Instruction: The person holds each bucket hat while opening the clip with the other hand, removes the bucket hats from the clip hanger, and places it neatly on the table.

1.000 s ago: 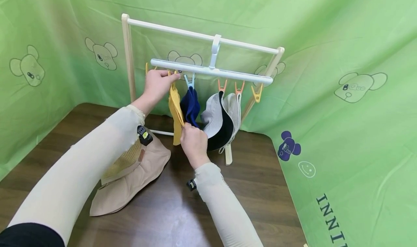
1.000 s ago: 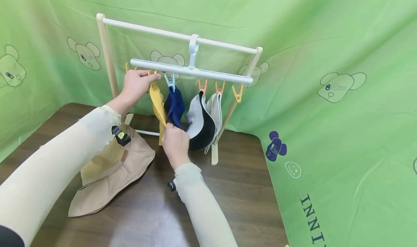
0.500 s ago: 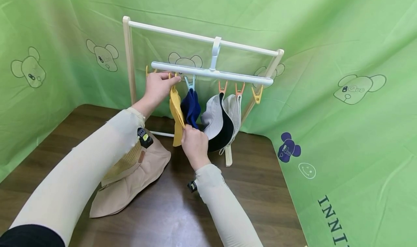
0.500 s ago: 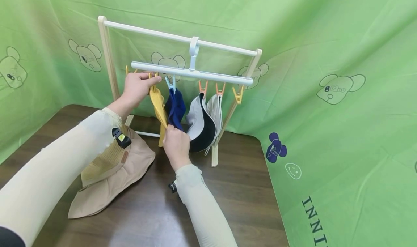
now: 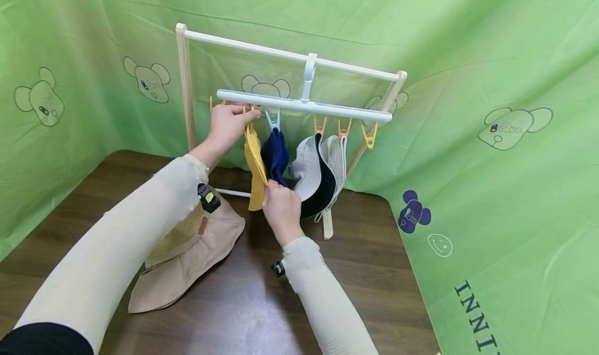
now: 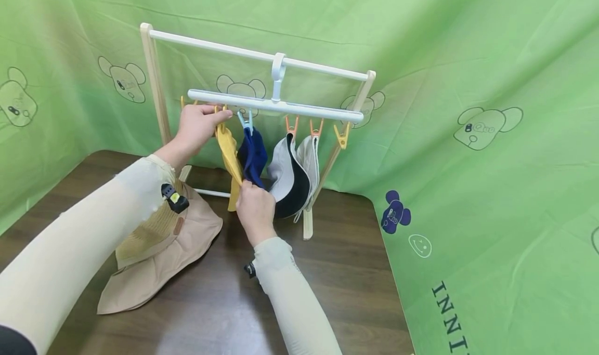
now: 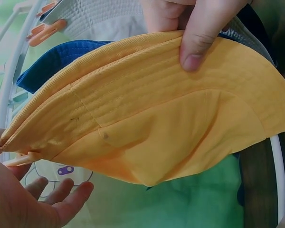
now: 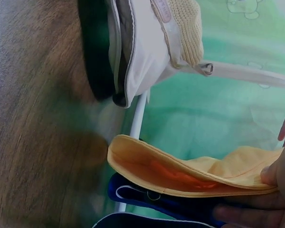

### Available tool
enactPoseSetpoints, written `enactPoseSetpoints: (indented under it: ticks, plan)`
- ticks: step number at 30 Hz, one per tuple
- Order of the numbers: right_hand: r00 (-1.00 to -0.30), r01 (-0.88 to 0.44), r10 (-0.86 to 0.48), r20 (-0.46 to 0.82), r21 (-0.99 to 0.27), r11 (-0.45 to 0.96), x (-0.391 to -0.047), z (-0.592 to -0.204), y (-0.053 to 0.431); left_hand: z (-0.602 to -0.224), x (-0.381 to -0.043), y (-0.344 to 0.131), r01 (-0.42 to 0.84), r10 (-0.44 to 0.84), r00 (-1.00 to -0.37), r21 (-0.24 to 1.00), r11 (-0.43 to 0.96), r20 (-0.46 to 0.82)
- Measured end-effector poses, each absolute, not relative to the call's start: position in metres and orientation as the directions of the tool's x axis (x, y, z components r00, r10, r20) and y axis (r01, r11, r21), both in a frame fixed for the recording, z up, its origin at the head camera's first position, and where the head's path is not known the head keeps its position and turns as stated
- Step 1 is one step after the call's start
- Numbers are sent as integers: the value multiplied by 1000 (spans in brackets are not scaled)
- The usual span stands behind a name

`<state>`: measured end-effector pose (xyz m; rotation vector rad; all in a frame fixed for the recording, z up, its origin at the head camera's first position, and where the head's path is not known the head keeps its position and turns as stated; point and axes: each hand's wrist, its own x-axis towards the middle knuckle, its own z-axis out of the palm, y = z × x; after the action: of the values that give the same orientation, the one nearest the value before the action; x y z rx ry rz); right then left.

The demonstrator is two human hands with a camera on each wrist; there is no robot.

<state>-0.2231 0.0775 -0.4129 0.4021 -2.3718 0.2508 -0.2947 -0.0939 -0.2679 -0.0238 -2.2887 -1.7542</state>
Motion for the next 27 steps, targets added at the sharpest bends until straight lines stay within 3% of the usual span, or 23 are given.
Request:
enactPoseSetpoints:
  ticks: [11, 27]
  plan:
    - [-655, -371, -222, 722, -52, 927, -224, -421, 86, -272, -293, -92, 157, -130, -971, 944, 292, 202]
    - [-622, -389, -207, 755, -69, 919, -224, -426, 96, -270, -298, -95, 169, -137, -970, 962, 213, 201]
